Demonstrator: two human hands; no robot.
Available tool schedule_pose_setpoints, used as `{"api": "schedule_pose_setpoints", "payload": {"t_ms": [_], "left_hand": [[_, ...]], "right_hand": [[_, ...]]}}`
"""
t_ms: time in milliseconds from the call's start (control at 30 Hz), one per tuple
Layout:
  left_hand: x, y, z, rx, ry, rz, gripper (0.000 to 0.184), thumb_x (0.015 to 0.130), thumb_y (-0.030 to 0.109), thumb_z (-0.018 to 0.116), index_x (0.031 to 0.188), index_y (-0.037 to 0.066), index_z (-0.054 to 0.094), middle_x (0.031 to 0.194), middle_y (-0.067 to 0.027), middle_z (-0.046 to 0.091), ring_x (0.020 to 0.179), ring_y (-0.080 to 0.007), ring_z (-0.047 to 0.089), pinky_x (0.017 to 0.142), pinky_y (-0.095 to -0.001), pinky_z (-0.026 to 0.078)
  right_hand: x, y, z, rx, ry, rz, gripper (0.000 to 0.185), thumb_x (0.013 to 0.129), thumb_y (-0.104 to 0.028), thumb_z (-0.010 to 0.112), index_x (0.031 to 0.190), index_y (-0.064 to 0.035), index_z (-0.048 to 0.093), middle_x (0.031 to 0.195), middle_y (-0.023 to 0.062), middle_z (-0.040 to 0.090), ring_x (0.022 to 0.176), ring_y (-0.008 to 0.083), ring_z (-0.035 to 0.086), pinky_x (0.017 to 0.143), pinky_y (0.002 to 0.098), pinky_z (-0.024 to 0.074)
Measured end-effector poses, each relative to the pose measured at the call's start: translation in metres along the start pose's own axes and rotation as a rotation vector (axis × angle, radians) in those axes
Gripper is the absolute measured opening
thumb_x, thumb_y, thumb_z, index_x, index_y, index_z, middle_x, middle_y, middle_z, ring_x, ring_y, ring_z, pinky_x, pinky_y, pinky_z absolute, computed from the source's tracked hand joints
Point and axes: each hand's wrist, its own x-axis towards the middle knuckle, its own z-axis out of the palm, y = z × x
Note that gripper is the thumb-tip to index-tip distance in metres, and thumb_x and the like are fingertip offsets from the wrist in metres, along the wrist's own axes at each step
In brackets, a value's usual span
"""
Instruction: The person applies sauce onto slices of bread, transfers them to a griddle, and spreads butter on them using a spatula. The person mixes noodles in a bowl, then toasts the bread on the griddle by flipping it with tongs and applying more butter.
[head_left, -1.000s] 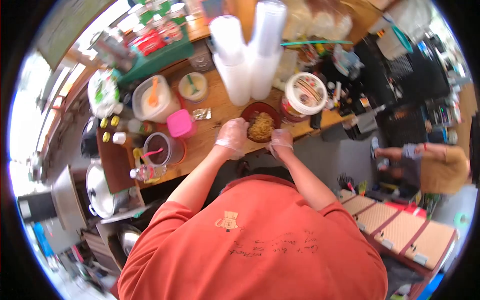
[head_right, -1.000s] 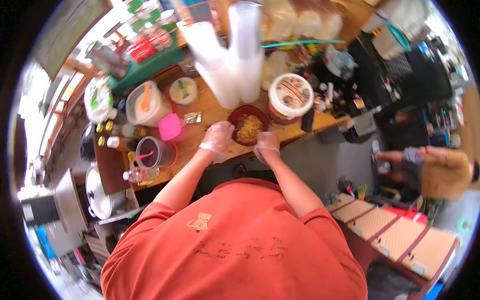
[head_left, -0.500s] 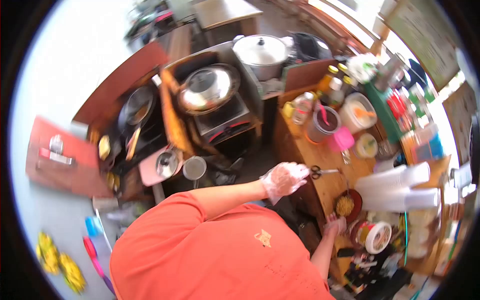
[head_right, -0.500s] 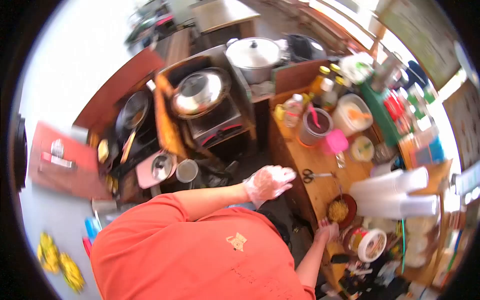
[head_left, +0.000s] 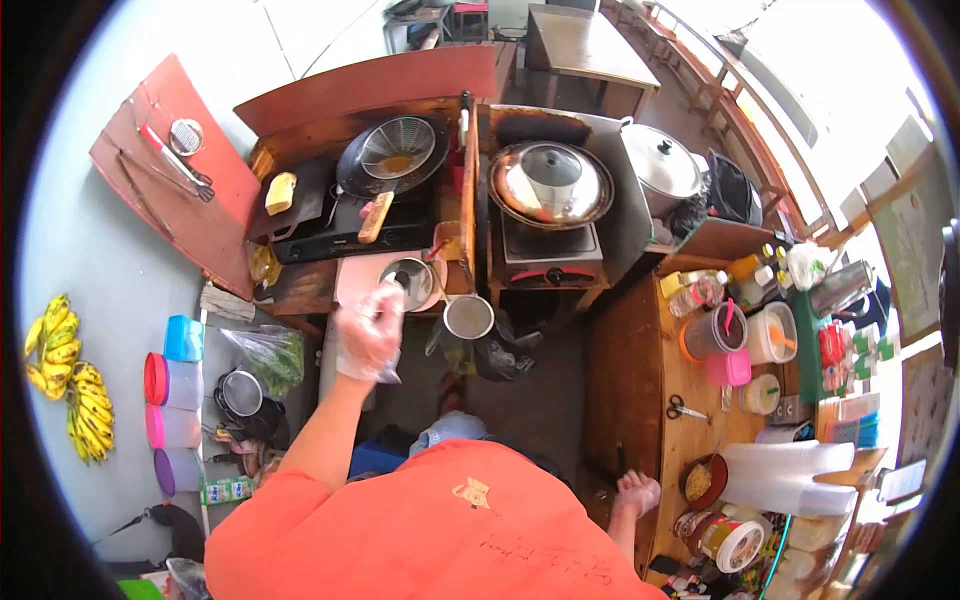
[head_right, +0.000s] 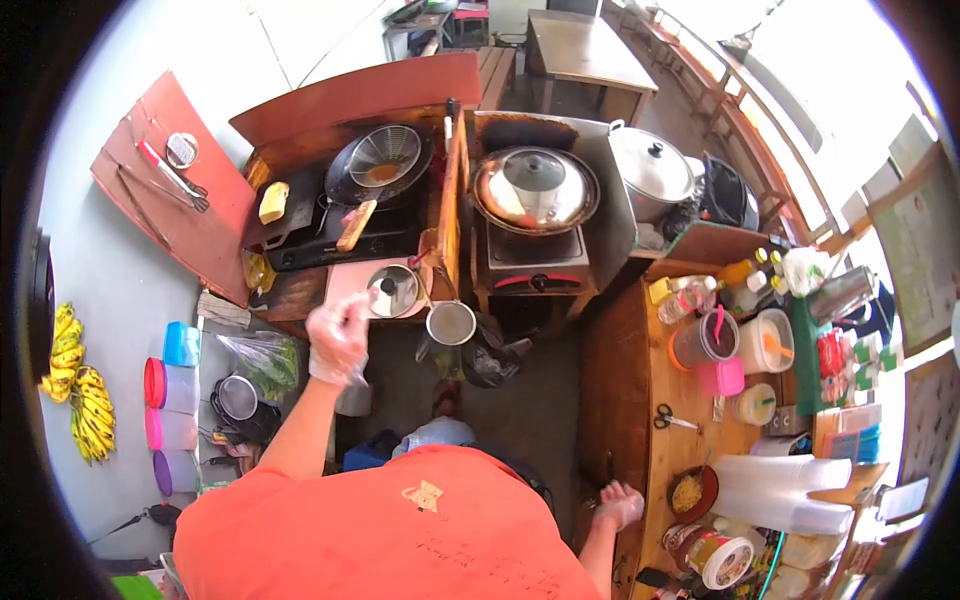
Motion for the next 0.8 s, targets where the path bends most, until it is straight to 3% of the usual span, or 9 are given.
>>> {"api": "schedule_pose_setpoints", "payload": {"t_ms": [67,133,200,333,467,567,667,700,800], "left_hand": [[0.018,-0.056,-0.008,0.073,0.082,-0.299,0.018,0.095,0.016,0.065,0.097,0.0,0.073,0.079,-0.0183,0.07,0.065,-0.0258,0.068,0.063,-0.0377,0.053],[0.028,-0.149,0.007,0.093,0.273,-0.347,0.024,0.095,0.026,0.067,0.096,0.002,0.073,0.08,-0.0136,0.073,0.07,-0.0246,0.07,0.064,-0.0333,0.054],[0.05,-0.217,0.029,-0.298,0.231,-0.822,0.034,0.093,0.036,0.071,0.097,0.002,0.073,0.08,-0.01,0.072,0.066,-0.0208,0.068,0.061,-0.0327,0.054],[0.09,-0.234,0.056,-0.743,-0.077,-1.345,0.044,0.092,0.052,0.068,0.093,0.008,0.067,0.065,-0.0033,0.058,0.051,-0.0149,0.054,0.047,-0.0306,0.045],[0.109,-0.264,0.088,-1.018,-0.267,-1.388,0.042,0.093,0.055,0.064,0.091,0.013,0.062,0.067,-0.002,0.057,0.051,-0.0149,0.053,0.047,-0.0316,0.043],[0.125,-0.27,0.08,-1.03,-0.36,-1.491,0.033,0.093,0.046,0.064,0.094,0.013,0.064,0.076,-0.0036,0.061,0.063,-0.0174,0.059,0.059,-0.0339,0.05],[0.123,-0.304,0.081,-0.959,-0.379,-1.37,0.034,0.094,0.045,0.064,0.096,0.011,0.065,0.08,-0.0055,0.064,0.062,-0.0173,0.057,0.059,-0.0366,0.048],[0.128,-0.311,0.075,-0.952,-0.349,-1.431,0.031,0.093,0.042,0.064,0.097,0.011,0.066,0.078,-0.0041,0.063,0.059,-0.0158,0.056,0.055,-0.0348,0.046],[0.148,-0.315,0.052,-1.031,-0.126,-1.46,0.02,0.093,0.031,0.064,0.095,0.012,0.068,0.068,-0.0025,0.063,0.051,-0.0117,0.055,0.042,-0.0266,0.039]], "right_hand": [[-0.056,0.009,0.08,-0.254,-0.112,-0.014,0.03,0.096,-0.025,0.05,0.106,0.0022,0.057,0.086,0.0176,0.066,0.062,0.0262,0.059,0.058,0.0377,0.0504],[-0.087,0.027,0.154,-0.381,-0.478,0.042,0.028,0.095,-0.025,0.055,0.097,0.0019,0.063,0.084,0.0176,0.068,0.061,0.0259,0.062,0.056,0.0383,0.0526],[-0.142,0.041,0.251,-0.704,-0.686,0.092,0.028,0.095,-0.026,0.061,0.093,0.0022,0.066,0.077,0.0151,0.068,0.061,0.0259,0.065,0.056,0.0391,0.0553],[-0.263,0.079,0.429,-0.901,-1.157,0.217,0.04,0.098,-0.036,0.058,0.096,0.0026,0.068,0.077,0.0146,0.069,0.065,0.0261,0.067,0.061,0.0405,0.0572],[-0.342,0.137,0.565,-0.918,-1.15,0.292,0.047,0.098,-0.047,0.049,0.119,-0.0061,0.059,0.099,0.015,0.067,0.077,0.0262,0.066,0.064,0.0443,0.057],[-0.367,0.167,0.612,-0.658,-1.191,0.464,0.035,0.097,-0.043,0.052,0.115,-0.0132,0.057,0.092,0.0119,0.063,0.07,0.0251,0.062,0.062,0.0431,0.0537],[-0.369,0.19,0.637,-0.794,-1.144,0.514,0.029,0.095,-0.036,0.058,0.105,-0.0098,0.059,0.09,0.0106,0.063,0.066,0.024,0.06,0.06,0.0405,0.0535],[-0.367,0.192,0.64,-0.669,-1.207,0.554,0.023,0.09,-0.022,0.06,0.102,-0.0026,0.063,0.082,0.0055,0.06,0.065,0.0185,0.058,0.06,0.0372,0.0536],[-0.375,0.179,0.641,-0.65,-1.22,0.449,0.024,0.09,-0.019,0.06,0.102,0.0011,0.062,0.081,0.0063,0.06,0.063,0.0189,0.059,0.058,0.0361,0.0531]]}}
